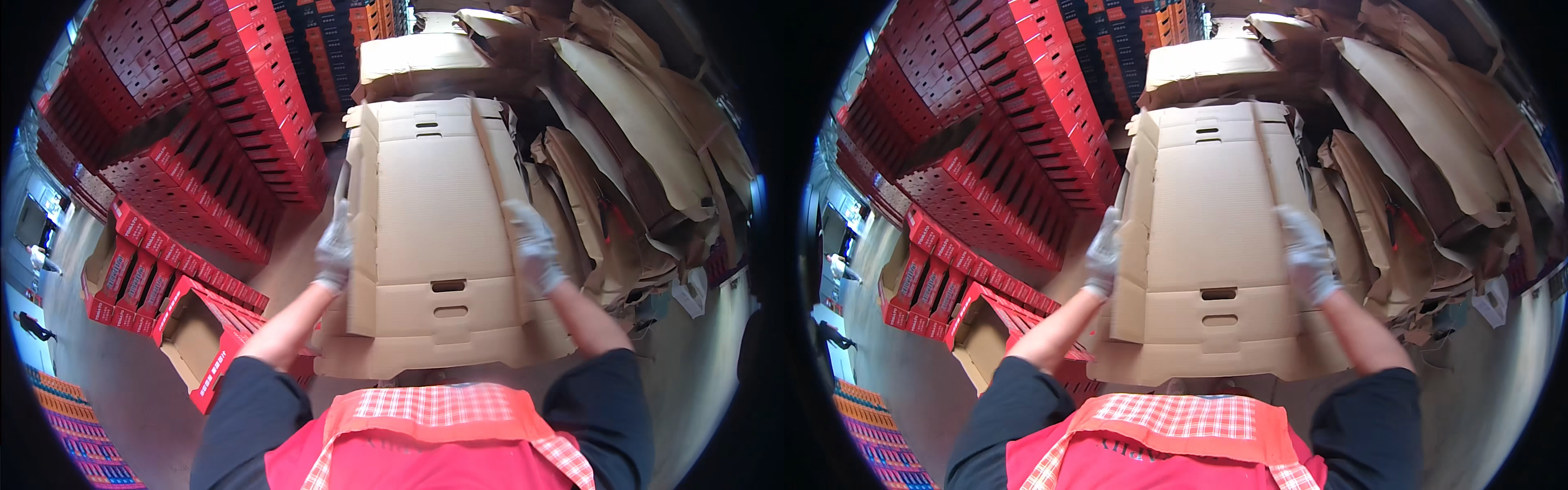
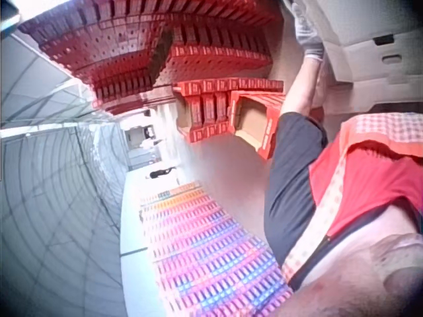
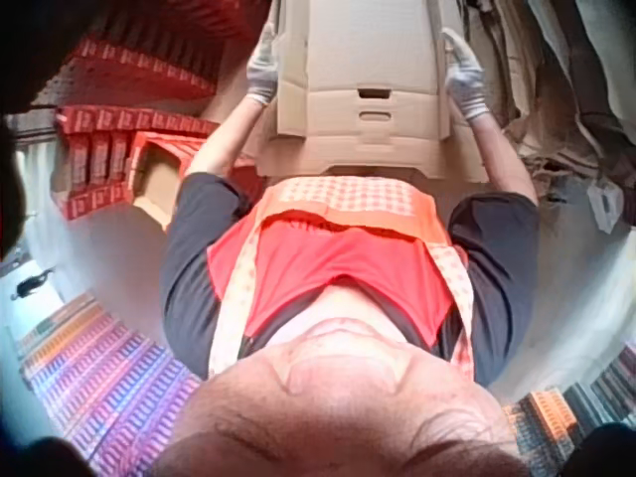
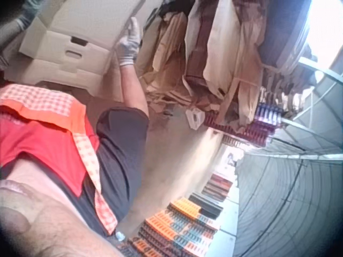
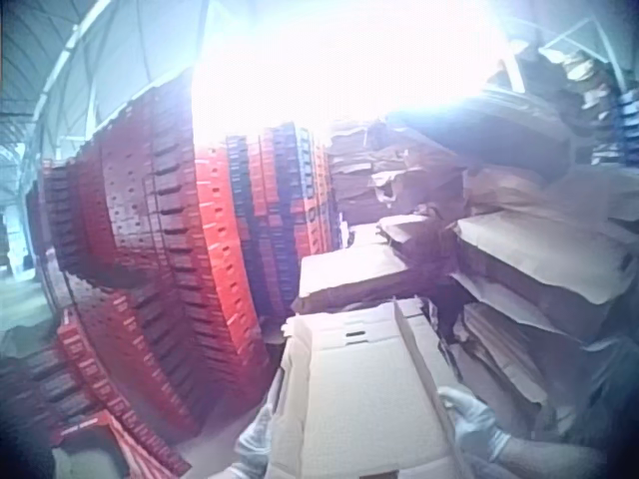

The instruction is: The person repeatedly folds flat cardboard sheets into red-labeled boxes and stacks them in a warehouse. The person handles each box one at a time, folding the sides and placing the finished boxes on a growing stack.

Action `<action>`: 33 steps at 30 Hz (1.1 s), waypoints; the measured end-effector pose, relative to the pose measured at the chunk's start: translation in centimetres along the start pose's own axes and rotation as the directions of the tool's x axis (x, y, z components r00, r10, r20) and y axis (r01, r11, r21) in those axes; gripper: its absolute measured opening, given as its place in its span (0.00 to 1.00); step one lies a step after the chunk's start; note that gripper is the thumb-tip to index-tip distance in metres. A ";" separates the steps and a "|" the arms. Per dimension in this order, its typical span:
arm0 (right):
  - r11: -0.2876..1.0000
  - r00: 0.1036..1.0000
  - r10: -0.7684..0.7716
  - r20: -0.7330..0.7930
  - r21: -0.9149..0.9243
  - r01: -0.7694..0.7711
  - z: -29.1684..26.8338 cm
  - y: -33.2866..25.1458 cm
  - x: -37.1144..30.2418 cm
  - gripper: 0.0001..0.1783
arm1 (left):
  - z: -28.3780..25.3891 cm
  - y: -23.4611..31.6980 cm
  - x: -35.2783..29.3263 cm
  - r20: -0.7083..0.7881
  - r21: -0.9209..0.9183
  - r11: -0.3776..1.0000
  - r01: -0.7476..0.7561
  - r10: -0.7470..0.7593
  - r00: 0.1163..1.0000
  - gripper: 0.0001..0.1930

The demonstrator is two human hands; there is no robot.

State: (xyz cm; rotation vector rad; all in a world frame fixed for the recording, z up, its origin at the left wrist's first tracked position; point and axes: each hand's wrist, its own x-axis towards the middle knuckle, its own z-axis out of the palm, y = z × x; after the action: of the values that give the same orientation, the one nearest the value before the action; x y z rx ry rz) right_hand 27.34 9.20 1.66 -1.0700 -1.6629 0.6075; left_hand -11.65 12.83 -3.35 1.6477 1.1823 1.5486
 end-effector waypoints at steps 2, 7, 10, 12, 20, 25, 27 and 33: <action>0.806 0.959 -0.283 -0.011 -0.545 0.232 -7.5 0.2 -1.1 0.24 | -7.4 0.4 -0.8 0.437 0.611 0.527 -0.590 0.397 0.807 0.25; 0.451 0.602 -0.132 0.788 -0.493 0.744 -9.9 -1.9 -1.8 0.17 | -6.6 4.7 0.3 0.842 0.275 0.644 -0.714 0.197 0.501 0.22; 0.730 0.850 -0.214 0.481 -0.500 0.467 -5.8 -4.6 0.8 0.11 | -3.2 8.0 2.8 0.678 0.443 0.744 -0.499 0.086 0.730 0.16; 0.828 0.941 -0.282 0.187 -0.449 0.337 -3.8 -6.8 1.9 0.13 | -2.2 10.1 4.1 0.450 0.280 0.861 -0.424 0.272 0.851 0.11; 0.947 0.229 0.285 0.931 -0.310 0.080 -2.7 -18.8 -2.4 0.37 | -4.0 17.7 -4.5 0.925 0.354 0.840 -0.411 -0.249 0.288 0.17; 0.852 -0.203 0.495 0.845 -0.518 -0.075 -1.6 -19.3 -2.5 0.25 | -4.2 20.8 -3.6 0.845 0.493 0.868 -0.061 -0.495 -0.205 0.37; 0.885 -0.010 0.464 0.886 -0.464 -0.044 -2.2 -17.4 -1.1 0.22 | -4.1 20.5 -1.2 0.800 0.541 0.811 -0.223 -0.578 -0.162 0.24; 0.754 0.862 -0.149 0.484 -0.509 0.416 -1.2 -7.5 0.7 0.32 | -3.6 11.5 0.0 0.437 0.825 0.410 -0.388 -0.029 0.899 0.32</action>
State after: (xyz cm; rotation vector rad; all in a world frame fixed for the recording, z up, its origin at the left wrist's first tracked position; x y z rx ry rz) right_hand 25.71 6.14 8.47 -1.1235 -2.4541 0.0771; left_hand -12.71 7.30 7.23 2.6998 1.7934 0.4897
